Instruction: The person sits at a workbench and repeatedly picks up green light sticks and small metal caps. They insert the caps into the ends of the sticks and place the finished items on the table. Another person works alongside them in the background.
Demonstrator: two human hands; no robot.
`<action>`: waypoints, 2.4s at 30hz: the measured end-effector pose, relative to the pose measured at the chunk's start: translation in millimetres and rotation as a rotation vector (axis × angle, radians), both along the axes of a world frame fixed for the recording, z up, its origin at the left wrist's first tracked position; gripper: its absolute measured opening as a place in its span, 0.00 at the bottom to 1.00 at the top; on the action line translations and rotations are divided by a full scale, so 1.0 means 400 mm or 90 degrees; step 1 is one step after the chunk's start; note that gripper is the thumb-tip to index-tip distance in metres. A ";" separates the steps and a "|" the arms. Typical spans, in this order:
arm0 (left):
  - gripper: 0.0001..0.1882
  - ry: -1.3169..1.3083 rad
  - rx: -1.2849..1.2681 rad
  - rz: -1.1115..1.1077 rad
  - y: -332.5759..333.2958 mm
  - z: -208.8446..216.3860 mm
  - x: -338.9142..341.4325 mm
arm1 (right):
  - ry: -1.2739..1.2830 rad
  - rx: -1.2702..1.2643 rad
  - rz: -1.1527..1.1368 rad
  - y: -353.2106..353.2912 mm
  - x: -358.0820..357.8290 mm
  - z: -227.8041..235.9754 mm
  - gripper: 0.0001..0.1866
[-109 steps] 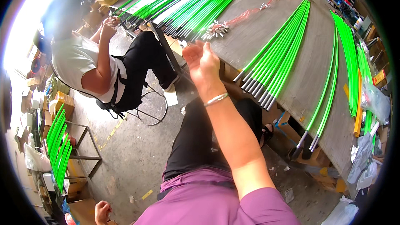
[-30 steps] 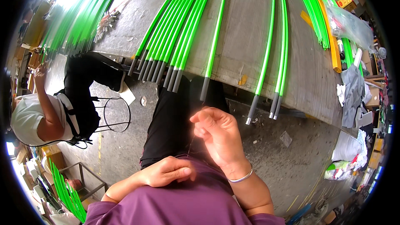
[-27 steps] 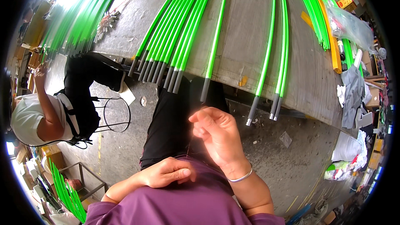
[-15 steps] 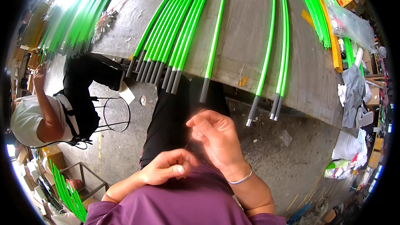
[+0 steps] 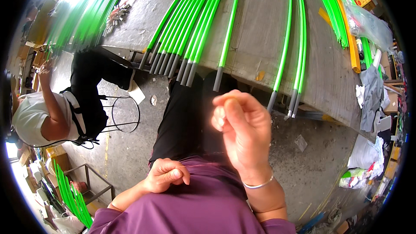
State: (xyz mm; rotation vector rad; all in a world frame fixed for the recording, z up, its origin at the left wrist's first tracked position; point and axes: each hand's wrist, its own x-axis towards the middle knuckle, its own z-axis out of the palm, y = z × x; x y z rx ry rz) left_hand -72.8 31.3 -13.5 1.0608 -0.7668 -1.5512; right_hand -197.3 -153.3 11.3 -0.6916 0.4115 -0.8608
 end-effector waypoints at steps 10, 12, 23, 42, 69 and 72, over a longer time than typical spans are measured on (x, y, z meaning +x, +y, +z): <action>0.20 0.120 0.027 0.113 0.014 -0.010 -0.012 | 0.236 0.045 -0.161 0.147 -0.097 -0.069 0.19; 0.20 0.105 -0.002 0.129 0.014 -0.010 -0.011 | 0.262 0.028 -0.200 0.153 -0.102 -0.077 0.19; 0.15 -0.069 0.115 -0.078 -0.034 0.013 -0.005 | 0.163 0.075 0.124 0.110 -0.016 -0.013 0.13; 0.14 -0.121 0.130 -0.261 -0.100 0.015 -0.022 | 0.143 0.134 0.089 0.024 -0.019 -0.052 0.11; 0.21 0.061 0.093 -0.170 -0.140 0.022 -0.015 | 0.255 0.042 0.251 -0.017 -0.008 -0.019 0.17; 0.21 0.084 0.096 -0.162 -0.138 0.008 -0.023 | 0.228 0.083 0.182 -0.023 -0.008 -0.049 0.15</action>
